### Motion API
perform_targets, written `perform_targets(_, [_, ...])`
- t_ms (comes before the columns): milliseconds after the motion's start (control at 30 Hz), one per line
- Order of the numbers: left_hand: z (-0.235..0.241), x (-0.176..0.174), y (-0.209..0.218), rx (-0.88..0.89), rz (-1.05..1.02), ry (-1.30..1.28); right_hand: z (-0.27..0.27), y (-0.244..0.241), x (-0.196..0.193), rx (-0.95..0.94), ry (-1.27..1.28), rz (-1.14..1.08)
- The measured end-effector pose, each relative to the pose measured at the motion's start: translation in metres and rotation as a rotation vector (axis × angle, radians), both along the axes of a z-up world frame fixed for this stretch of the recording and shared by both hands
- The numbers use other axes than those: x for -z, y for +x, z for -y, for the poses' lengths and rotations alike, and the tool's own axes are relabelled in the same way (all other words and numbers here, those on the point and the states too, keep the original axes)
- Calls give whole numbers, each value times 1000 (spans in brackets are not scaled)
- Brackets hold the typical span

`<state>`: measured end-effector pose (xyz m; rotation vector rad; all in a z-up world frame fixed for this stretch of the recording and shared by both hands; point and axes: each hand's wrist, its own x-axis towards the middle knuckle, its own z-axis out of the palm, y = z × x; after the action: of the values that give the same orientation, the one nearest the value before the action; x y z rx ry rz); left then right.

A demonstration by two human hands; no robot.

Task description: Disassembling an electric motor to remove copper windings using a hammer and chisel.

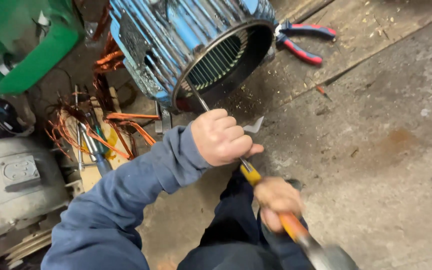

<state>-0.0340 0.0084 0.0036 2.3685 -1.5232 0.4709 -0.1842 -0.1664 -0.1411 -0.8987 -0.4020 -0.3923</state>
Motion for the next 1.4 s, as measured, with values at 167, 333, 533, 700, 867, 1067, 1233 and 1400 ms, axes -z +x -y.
perform_targets(167, [-5,1,1,5,-63,-8,1,27,-17,-107,-660,-542])
perform_targets(333, [-2,5,6,-39,-19,5,6,41,-9,21,-219,-30])
perform_targets(533, [-5,2,18,-16,5,-15,23,57,-8,-175,-752,-301])
perform_targets(700, [-10,4,19,15,12,-2,22,82,4,-88,-394,245])
perform_targets(867, [-14,5,17,-1,-3,-20,28,96,5,-171,-785,-17])
perform_targets(1067, [-15,4,25,3,40,-18,32,110,10,-129,-425,388])
perform_targets(1233, [-21,7,27,-77,12,-4,50,104,11,-32,-918,82])
perform_targets(1400, [-22,8,22,-99,-32,14,55,141,-27,-141,-527,504])
